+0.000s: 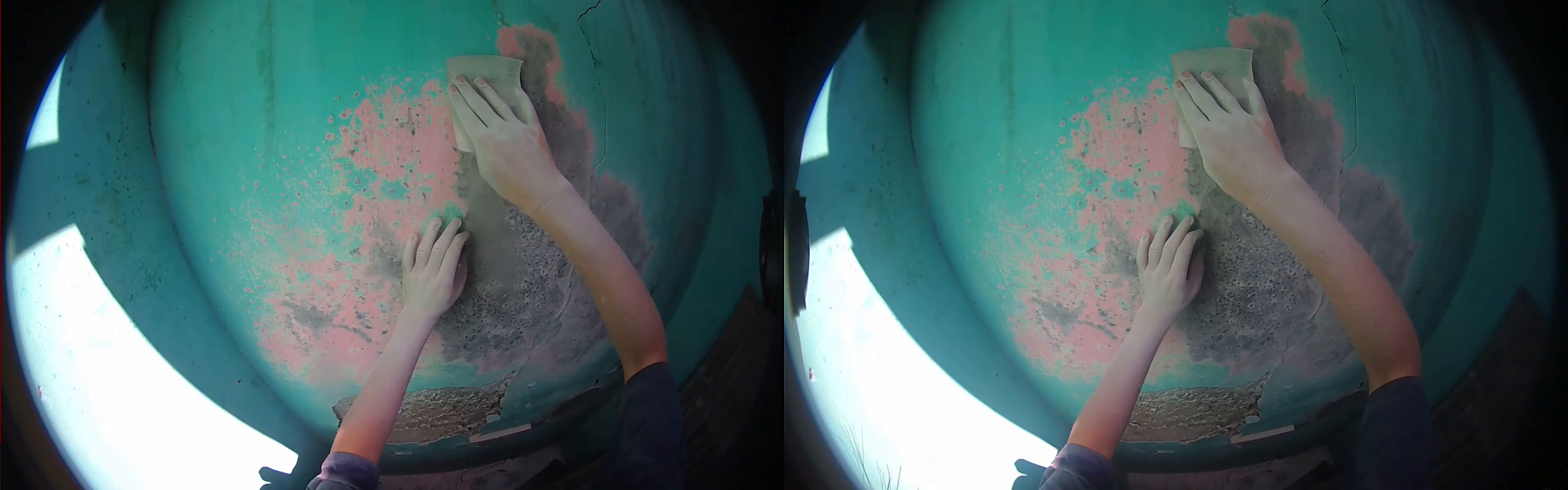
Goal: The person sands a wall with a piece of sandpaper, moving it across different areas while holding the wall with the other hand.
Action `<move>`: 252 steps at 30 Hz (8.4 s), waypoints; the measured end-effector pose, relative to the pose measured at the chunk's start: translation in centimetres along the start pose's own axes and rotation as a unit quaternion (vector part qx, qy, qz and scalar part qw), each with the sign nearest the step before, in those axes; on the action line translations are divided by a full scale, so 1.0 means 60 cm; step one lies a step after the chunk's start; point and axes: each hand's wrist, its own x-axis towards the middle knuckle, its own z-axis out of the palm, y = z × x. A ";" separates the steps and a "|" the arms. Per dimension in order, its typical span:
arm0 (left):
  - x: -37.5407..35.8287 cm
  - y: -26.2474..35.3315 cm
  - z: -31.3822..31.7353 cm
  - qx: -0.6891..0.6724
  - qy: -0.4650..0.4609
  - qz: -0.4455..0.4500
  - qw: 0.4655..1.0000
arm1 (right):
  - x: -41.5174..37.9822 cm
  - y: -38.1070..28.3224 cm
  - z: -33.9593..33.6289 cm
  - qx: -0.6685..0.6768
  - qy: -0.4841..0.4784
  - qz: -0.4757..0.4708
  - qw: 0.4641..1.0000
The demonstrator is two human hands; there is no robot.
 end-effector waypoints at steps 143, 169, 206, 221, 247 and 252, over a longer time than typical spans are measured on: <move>0.015 -0.066 -0.037 0.171 -0.074 -0.106 0.977 | 0.035 -0.038 0.032 0.126 0.057 -0.108 0.984; -0.015 -0.019 -0.037 0.164 -0.162 -0.172 0.958 | -0.216 0.011 0.022 0.178 -0.082 -0.111 0.974; -0.050 -0.040 -0.046 0.121 -0.173 -0.145 0.967 | -0.127 -0.002 0.004 0.156 -0.093 -0.088 0.980; -0.056 -0.035 -0.046 0.139 -0.180 -0.149 0.962 | -0.142 -0.014 -0.001 0.145 -0.097 -0.084 0.981; -0.085 -0.020 -0.068 0.150 -0.189 -0.142 0.960 | -0.099 -0.081 0.034 0.203 -0.028 -0.030 0.978; -0.165 -0.018 -0.140 -0.054 -0.209 -0.246 0.945 | -0.109 -0.062 0.011 0.191 -0.078 -0.068 0.976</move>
